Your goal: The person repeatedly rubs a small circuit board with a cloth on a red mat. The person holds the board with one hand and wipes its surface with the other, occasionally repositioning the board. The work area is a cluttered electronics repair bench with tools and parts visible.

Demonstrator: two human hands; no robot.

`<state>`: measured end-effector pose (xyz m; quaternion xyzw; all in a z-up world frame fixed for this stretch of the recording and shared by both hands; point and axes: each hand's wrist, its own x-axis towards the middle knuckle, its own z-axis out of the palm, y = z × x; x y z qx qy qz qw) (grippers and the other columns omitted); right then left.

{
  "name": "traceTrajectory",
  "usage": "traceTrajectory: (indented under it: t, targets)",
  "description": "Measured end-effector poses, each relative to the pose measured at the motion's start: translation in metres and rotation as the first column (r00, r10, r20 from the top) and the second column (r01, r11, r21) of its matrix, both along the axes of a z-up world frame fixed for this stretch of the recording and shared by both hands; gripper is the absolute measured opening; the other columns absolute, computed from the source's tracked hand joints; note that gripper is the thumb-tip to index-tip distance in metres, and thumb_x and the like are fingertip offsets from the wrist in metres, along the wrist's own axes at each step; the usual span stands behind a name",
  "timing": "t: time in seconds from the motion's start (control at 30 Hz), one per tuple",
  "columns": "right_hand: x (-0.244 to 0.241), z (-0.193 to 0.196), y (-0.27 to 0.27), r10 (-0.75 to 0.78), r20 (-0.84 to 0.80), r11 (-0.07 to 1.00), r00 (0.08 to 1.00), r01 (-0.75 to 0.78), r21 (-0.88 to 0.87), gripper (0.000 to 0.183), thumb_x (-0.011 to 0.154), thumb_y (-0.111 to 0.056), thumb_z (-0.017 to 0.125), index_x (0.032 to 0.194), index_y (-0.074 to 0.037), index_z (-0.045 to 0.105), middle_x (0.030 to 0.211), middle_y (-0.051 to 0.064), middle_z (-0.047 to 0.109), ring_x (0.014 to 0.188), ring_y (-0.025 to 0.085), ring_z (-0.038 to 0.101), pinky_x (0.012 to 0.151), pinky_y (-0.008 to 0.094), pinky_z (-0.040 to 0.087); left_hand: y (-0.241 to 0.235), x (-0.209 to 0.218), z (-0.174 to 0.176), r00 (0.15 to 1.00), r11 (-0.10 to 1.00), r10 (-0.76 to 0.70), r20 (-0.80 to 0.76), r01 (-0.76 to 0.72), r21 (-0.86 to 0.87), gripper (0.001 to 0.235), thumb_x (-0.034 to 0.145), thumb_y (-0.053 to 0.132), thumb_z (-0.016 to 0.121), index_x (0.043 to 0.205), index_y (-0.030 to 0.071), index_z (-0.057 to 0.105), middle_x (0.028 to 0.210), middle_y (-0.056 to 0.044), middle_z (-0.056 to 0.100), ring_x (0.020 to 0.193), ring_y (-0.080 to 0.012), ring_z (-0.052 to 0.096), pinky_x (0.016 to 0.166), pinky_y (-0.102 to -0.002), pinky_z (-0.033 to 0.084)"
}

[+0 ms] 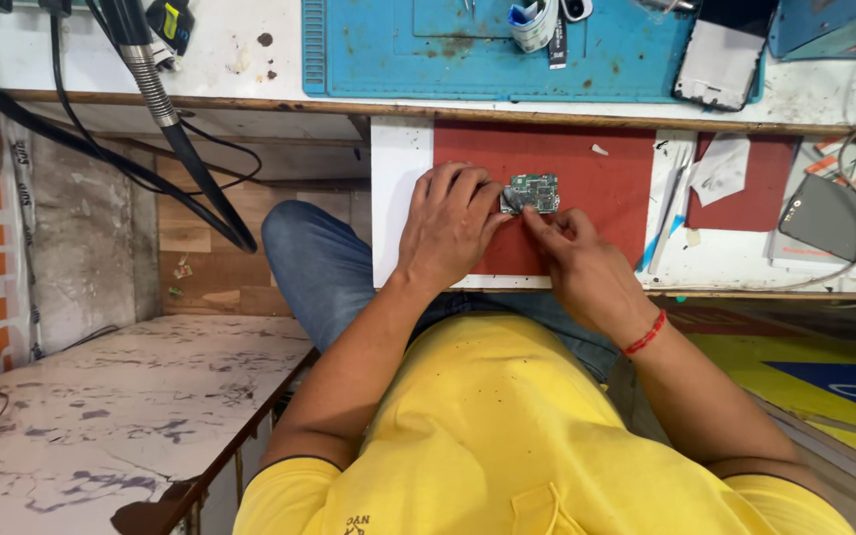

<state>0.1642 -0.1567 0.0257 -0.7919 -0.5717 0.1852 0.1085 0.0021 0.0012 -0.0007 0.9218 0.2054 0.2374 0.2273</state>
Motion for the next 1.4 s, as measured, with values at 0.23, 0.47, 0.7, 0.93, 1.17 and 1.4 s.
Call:
traceTrajectory:
  t: [0.23,0.47,0.7,0.93,1.17,1.4]
  targets:
    - [0.004,0.007,-0.005,0.060,-0.109,0.997,0.992,-0.055,0.045,0.058,0.090,-0.001,0.059,0.146,-0.016,0.058,0.105,0.014,0.062,0.075,0.037,0.067,0.062,0.048,0.054,0.000,0.001,0.001,1.000,0.999,-0.010,0.000,0.010,-0.036,0.036,0.086,0.025,0.082,0.114,0.007,0.069,0.118,-0.006,0.061,0.117,-0.0279,0.055,0.102,-0.047,0.042]
    - [0.006,0.007,-0.011,0.011,-0.055,0.997,0.998,-0.007,0.077,0.064,0.084,0.001,0.061,0.146,-0.017,0.059,0.112,0.017,0.061,0.079,0.040,0.067,0.067,0.048,0.056,-0.001,0.002,0.005,0.999,0.999,0.009,-0.041,-0.010,-0.033,0.041,0.089,0.026,0.078,0.125,0.011,0.067,0.125,-0.008,0.057,0.122,-0.0301,0.051,0.104,-0.048,0.040]
    - [0.003,0.008,-0.008,-0.020,-0.072,0.999,0.997,0.018,-0.034,0.065,0.086,-0.002,0.061,0.147,-0.020,0.055,0.116,0.016,0.060,0.076,0.040,0.067,0.066,0.049,0.056,0.003,0.003,0.007,0.999,0.993,-0.013,-0.039,0.008,-0.115,0.043,0.084,0.027,0.079,0.121,0.009,0.065,0.124,-0.011,0.054,0.125,-0.0334,0.048,0.106,-0.051,0.037]
    - [-0.004,0.001,-0.010,0.017,-0.134,1.000,0.991,-0.017,0.002,0.066,0.084,-0.002,0.060,0.148,-0.015,0.054,0.113,0.016,0.060,0.077,0.040,0.067,0.065,0.050,0.055,0.000,-0.001,0.001,0.998,0.995,-0.019,-0.065,0.013,-0.095,0.042,0.082,0.028,0.079,0.115,0.008,0.063,0.127,-0.013,0.054,0.128,-0.0350,0.047,0.107,-0.051,0.036]
    - [-0.001,0.007,-0.001,-0.030,-0.058,0.999,0.998,0.029,-0.017,0.067,0.086,0.001,0.056,0.148,-0.023,0.053,0.118,0.013,0.061,0.075,0.037,0.069,0.065,0.048,0.057,0.002,0.004,0.015,0.999,0.999,-0.009,-0.048,0.006,-0.052,0.049,0.084,0.034,0.079,0.120,0.006,0.063,0.127,-0.013,0.055,0.126,-0.0352,0.048,0.104,-0.052,0.038]
    - [-0.002,0.000,-0.003,-0.082,-0.018,0.994,0.996,0.080,-0.070,0.068,0.087,-0.003,0.059,0.151,-0.025,0.054,0.116,0.014,0.060,0.074,0.039,0.068,0.066,0.050,0.056,-0.003,0.005,0.010,0.997,0.998,0.056,-0.059,-0.057,-0.003,0.038,0.084,0.037,0.080,0.113,0.015,0.071,0.121,-0.007,0.060,0.121,-0.0307,0.052,0.102,-0.049,0.041]
